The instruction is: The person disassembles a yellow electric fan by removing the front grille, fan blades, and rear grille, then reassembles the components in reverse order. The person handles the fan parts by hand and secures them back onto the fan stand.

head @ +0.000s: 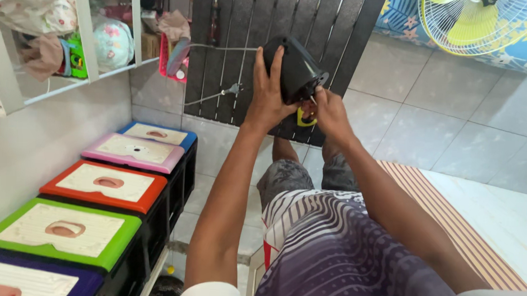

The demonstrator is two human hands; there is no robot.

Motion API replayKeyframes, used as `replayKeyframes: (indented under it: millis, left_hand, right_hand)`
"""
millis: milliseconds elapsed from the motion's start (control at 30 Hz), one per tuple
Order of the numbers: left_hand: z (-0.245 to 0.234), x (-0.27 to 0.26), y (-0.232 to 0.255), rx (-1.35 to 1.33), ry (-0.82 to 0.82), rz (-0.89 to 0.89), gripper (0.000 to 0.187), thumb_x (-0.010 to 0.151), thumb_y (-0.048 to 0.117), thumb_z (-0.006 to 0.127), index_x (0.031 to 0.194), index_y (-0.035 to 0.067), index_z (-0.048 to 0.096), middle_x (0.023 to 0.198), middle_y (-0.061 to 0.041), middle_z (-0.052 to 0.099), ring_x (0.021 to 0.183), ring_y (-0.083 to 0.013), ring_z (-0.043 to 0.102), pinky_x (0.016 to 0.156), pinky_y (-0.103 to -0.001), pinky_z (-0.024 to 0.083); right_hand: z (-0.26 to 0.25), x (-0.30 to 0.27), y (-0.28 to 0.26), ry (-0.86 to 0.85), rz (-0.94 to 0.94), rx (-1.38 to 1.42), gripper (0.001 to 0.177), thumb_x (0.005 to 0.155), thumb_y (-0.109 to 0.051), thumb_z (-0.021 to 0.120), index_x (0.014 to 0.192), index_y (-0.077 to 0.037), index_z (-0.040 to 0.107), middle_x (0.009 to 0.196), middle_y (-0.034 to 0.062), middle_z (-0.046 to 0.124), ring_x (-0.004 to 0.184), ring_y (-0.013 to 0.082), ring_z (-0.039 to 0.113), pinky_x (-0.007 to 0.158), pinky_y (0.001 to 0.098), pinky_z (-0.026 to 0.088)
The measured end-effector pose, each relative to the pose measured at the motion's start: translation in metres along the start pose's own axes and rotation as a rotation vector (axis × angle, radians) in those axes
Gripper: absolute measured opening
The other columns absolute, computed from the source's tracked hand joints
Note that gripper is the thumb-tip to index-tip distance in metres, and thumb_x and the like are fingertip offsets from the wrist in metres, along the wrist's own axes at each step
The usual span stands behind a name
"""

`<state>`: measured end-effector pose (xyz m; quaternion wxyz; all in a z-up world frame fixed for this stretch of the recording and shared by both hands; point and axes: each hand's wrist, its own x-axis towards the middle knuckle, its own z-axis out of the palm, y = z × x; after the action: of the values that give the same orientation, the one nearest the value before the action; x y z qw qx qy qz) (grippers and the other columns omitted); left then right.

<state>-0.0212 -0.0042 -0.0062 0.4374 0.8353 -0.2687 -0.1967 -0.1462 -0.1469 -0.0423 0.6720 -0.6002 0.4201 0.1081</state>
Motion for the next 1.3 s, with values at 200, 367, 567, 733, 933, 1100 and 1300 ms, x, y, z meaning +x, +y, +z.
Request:
replayKeyframes:
  millis: [200, 367, 567, 733, 933, 1100, 1300]
  left_hand:
    - [-0.008, 0.005, 0.006, 0.118, -0.067, -0.03, 0.14, 0.056, 0.03, 0.104, 0.162, 0.018, 0.014, 0.163, -0.034, 0.008, 0.15, -0.0548, 0.022, 0.117, -0.062, 0.028]
    - [-0.02, -0.012, 0.014, 0.092, -0.066, -0.14, 0.134, 0.06, 0.026, 0.102, 0.162, 0.019, 0.016, 0.164, -0.034, 0.006, 0.151, -0.0534, 0.019, 0.119, -0.056, 0.031]
    - [-0.02, -0.034, 0.009, -0.167, 0.005, -0.202, 0.106, 0.085, 0.01, 0.087, 0.165, 0.014, 0.017, 0.168, -0.026, 0.028, 0.157, -0.039, 0.029, 0.128, -0.048, 0.03]
    - [0.003, -0.04, 0.012, -0.508, -0.001, -0.359, 0.092, 0.094, 0.008, 0.07, 0.165, 0.017, 0.013, 0.163, -0.022, 0.038, 0.144, -0.0362, 0.052, 0.116, -0.042, 0.048]
    - [0.011, -0.031, 0.004, -0.392, 0.061, -0.293, 0.08, 0.107, 0.011, 0.061, 0.167, 0.02, 0.009, 0.15, -0.024, 0.057, 0.137, -0.0291, 0.061, 0.109, -0.04, 0.052]
    - [-0.005, -0.007, -0.017, -0.368, -0.009, -0.474, 0.079, 0.104, 0.017, 0.058, 0.166, 0.025, 0.011, 0.128, -0.021, 0.074, 0.096, -0.029, 0.076, 0.084, -0.036, 0.061]
    - [-0.015, 0.016, -0.048, -0.372, -0.007, -0.391, 0.072, 0.109, 0.025, 0.059, 0.165, 0.024, 0.014, 0.129, -0.017, 0.069, 0.082, -0.0241, 0.083, 0.075, -0.034, 0.066]
  right_hand:
    - [-0.031, 0.0, -0.024, -0.101, 0.198, 0.077, 0.052, 0.106, -0.043, 0.047, 0.111, 0.005, 0.067, 0.095, 0.0123, 0.075, 0.079, 0.0222, 0.076, 0.069, 0.031, 0.057]
    - [-0.053, -0.018, -0.054, 0.062, -0.223, -0.432, 0.042, 0.098, -0.024, 0.068, 0.132, -0.001, 0.058, 0.121, 0.0172, 0.07, 0.109, 0.0298, 0.071, 0.091, 0.0412, 0.056]
    - [-0.055, -0.002, -0.087, -0.209, -0.34, -0.399, 0.073, 0.093, -0.025, 0.077, 0.154, -0.008, 0.04, 0.152, 0.0194, 0.051, 0.138, 0.0326, 0.051, 0.111, 0.0439, 0.043]
    - [-0.044, 0.005, -0.1, -0.355, -0.48, -0.461, 0.084, 0.087, -0.022, 0.083, 0.158, -0.015, 0.038, 0.148, 0.0197, 0.055, 0.13, 0.0322, 0.057, 0.106, 0.0422, 0.047]
    - [-0.03, 0.019, -0.103, -0.294, -0.457, -0.415, 0.072, 0.09, -0.017, 0.081, 0.154, -0.019, 0.049, 0.136, 0.0155, 0.068, 0.116, 0.0219, 0.067, 0.099, 0.0357, 0.054]
    - [-0.02, 0.046, -0.117, -0.352, -0.638, -0.385, 0.059, 0.099, -0.012, 0.074, 0.153, -0.012, 0.05, 0.142, 0.0203, 0.065, 0.126, 0.022, 0.065, 0.101, 0.0357, 0.053]
    - [-0.012, 0.076, -0.125, -0.283, -0.594, -0.532, 0.054, 0.101, -0.019, 0.076, 0.149, -0.009, 0.056, 0.126, 0.0224, 0.071, 0.105, 0.0223, 0.073, 0.09, 0.0372, 0.056]
